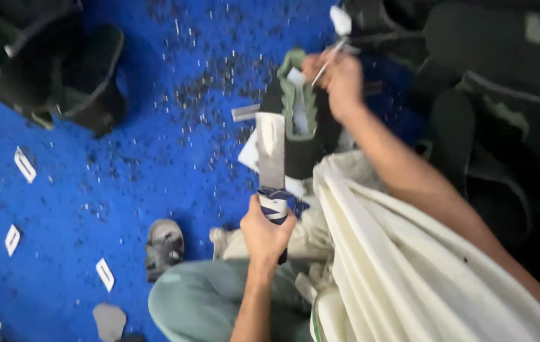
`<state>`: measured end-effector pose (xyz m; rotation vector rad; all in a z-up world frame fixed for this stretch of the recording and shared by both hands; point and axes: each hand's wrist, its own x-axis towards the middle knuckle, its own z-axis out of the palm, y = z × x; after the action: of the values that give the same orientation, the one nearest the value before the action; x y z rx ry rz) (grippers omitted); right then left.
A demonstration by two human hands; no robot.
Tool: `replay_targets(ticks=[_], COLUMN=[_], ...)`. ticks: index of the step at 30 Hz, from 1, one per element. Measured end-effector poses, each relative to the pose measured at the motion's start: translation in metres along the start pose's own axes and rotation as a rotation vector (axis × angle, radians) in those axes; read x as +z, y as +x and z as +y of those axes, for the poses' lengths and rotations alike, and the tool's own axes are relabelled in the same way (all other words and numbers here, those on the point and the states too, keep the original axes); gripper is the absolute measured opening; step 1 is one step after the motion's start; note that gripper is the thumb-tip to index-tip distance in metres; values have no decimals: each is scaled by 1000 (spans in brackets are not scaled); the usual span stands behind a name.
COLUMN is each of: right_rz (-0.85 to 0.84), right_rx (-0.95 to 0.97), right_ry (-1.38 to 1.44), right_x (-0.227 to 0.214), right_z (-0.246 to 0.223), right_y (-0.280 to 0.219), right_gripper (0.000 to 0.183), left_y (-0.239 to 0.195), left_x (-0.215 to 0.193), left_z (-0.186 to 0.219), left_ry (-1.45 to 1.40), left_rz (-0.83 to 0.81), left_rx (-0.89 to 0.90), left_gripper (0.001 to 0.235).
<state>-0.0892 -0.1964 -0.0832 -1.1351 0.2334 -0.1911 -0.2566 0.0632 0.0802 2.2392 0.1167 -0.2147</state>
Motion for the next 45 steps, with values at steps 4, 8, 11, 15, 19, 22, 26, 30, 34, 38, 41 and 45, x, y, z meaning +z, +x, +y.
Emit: replay_targets(ticks=[4,8,11,15,19,22,26,30,34,38,41,45], right_rz=[195,-377,-444,-442,-456,-500,-442,-317,-287,-365,-398,-210], right_rx=[56,192,243,160,-46,-228,-138,236,287,-78,-209,50], right_ry=[322,-225,-245,-317,-540,-664,-444,36,-187,-426,-552,-304], right_x=[33,60,59,58,71,78,56,51,60,73,73,64], right_z=[-43,-32,-11,-1,-27,-39,-2,-4,-9,-29,-28,-25], right_y=[-2,-38,-42,-50,-73,-74,-62,-32,-39,-62,-65,-31], right_gripper=[24,8,9,8,13,22,13,15,9,10,18,15], left_y=[-18,-32,-42,-42,-29,-3,-16,-27,-28,-8,-2,-7], left_x=[-34,-44,-73,-127,-86,-31,-12,-55,-96,-42,-5,-18], left_z=[15,21,44,90,64,-1,-21,42,87,28,-23,5], left_ry=[-71,-90,-110,7,-659,-383,86,-71,7,-300,-76,-27], left_rz=[16,87,150,-37,262,166,-28,159,183,211,101,34], left_rx=[-28,-63,-25,321,581,491,-16,54,460,421,175,11], left_gripper=[35,36,38,35,45,37,44,41,32,39,41,36])
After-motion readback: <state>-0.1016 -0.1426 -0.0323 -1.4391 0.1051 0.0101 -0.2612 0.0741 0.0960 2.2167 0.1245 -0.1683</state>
